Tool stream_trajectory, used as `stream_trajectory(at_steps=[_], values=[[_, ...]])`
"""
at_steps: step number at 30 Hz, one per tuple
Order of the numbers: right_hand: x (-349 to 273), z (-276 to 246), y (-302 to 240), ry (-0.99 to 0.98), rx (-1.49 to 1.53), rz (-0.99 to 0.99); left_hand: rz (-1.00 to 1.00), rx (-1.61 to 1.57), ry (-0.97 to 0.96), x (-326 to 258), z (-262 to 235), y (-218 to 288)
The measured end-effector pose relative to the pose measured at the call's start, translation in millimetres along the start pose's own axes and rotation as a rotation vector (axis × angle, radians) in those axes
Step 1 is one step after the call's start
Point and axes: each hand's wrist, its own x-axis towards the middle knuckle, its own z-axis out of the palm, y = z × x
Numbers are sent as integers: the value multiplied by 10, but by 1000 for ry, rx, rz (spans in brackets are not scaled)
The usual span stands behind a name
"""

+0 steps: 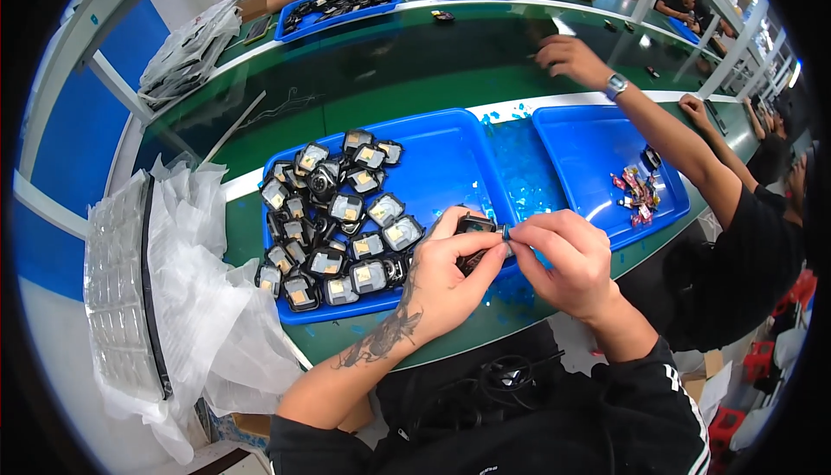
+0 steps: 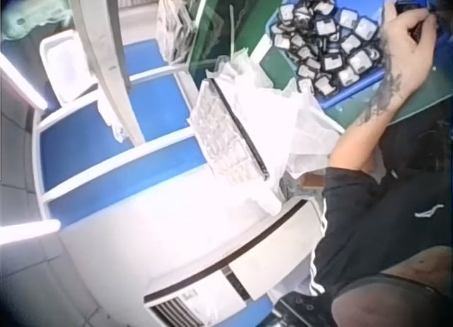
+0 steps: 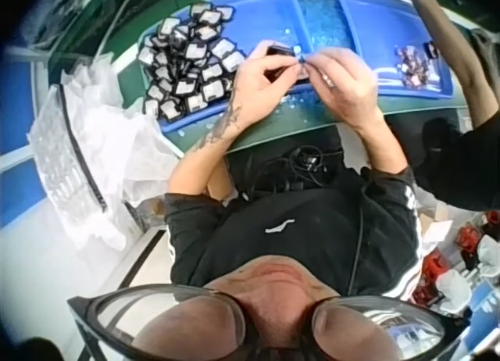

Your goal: Assembling small electronic components, possibly batteries or sensors, on an industrial assembly line.

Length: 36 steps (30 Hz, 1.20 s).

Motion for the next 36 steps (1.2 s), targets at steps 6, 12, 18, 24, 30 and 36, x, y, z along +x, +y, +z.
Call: stream_trajectory(at_steps=[6,12,18,24,30,36], values=[[-28,-16,4,-16,-55,-67,27,91,-23,-9,34,8],[-32,11,-11,-59,-74,-68,165,244,61,-25,73,-32],[12,50,39,-73,-88,-13,10,199,10,0,40,-12],[69,-76,376,-338,-366,299,-51,104,-11,6,36,-31],[48,-77,228,-255,253,487,-261,-343,-139,36,-28,-54],[-165,131,243,-124,1065,559,-303,-531,-228,41,-38,-69]])
